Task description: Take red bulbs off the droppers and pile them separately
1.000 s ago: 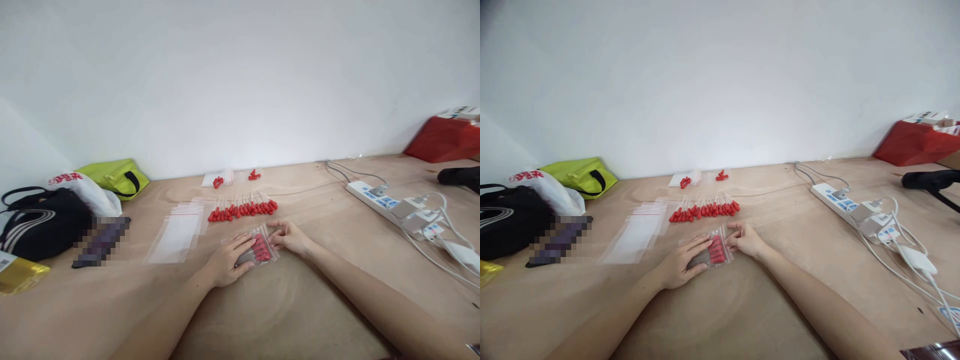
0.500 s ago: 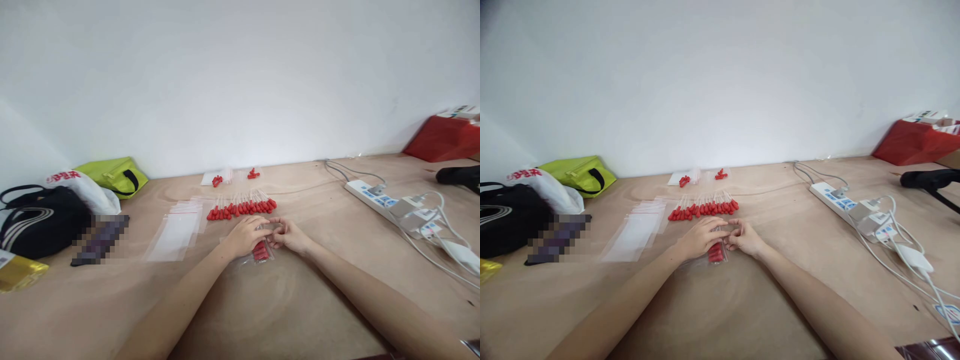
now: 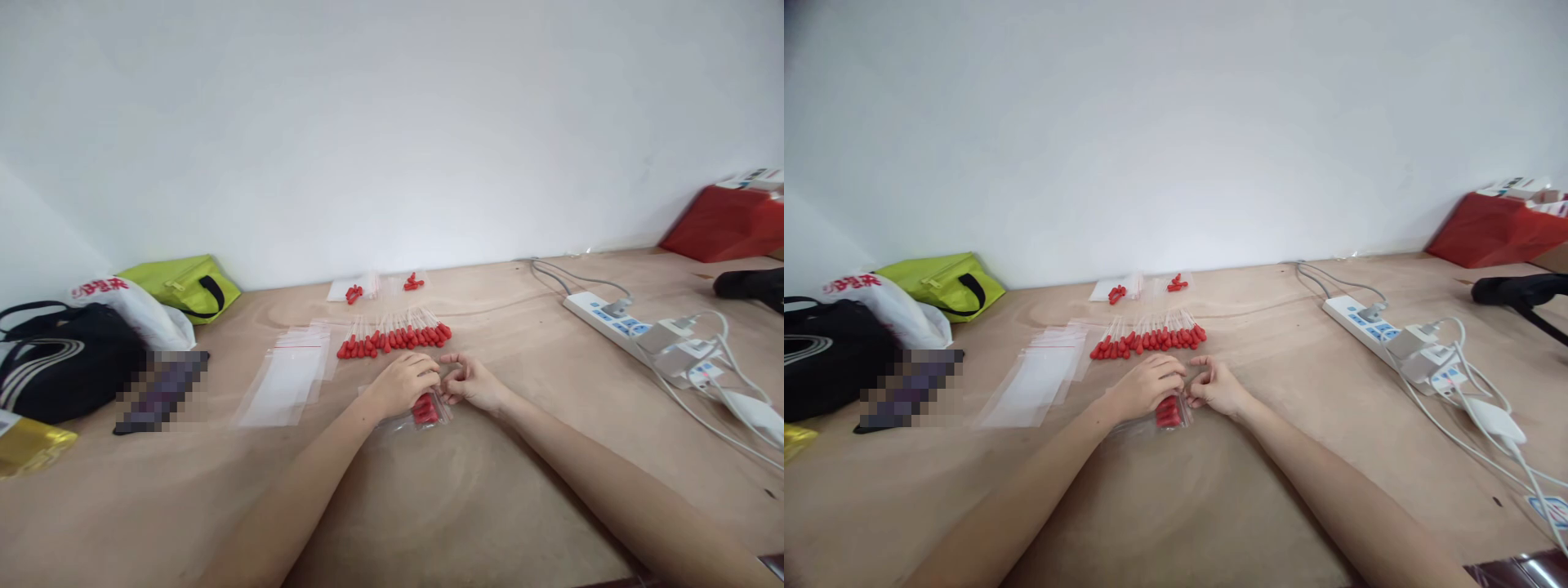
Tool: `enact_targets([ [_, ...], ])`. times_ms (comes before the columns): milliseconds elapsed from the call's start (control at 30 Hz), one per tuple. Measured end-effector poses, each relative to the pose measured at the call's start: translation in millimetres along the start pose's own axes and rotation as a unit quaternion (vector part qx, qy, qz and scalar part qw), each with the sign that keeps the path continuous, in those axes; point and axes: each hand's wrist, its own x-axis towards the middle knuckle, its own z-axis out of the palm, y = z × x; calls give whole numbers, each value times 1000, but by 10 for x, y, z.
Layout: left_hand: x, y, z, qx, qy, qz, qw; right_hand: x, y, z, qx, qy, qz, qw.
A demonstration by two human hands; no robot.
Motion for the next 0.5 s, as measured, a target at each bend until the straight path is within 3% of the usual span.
enact_targets([
  [167,-56,7,35,-38,6,-33,999,-19,71,-13,-74,-43,-71,994],
  [300,-92,-2,58,-61,16,-44,997,-67,96,-18,-169,-60,-146,973],
  [400,-103,-14,59,-70,19,-55,996,-104,91,-11,-267,-45,-242,932],
  [500,-112,-24,48,-76,21,-62,995,-102,96,-2,-369,-20,-361,856],
])
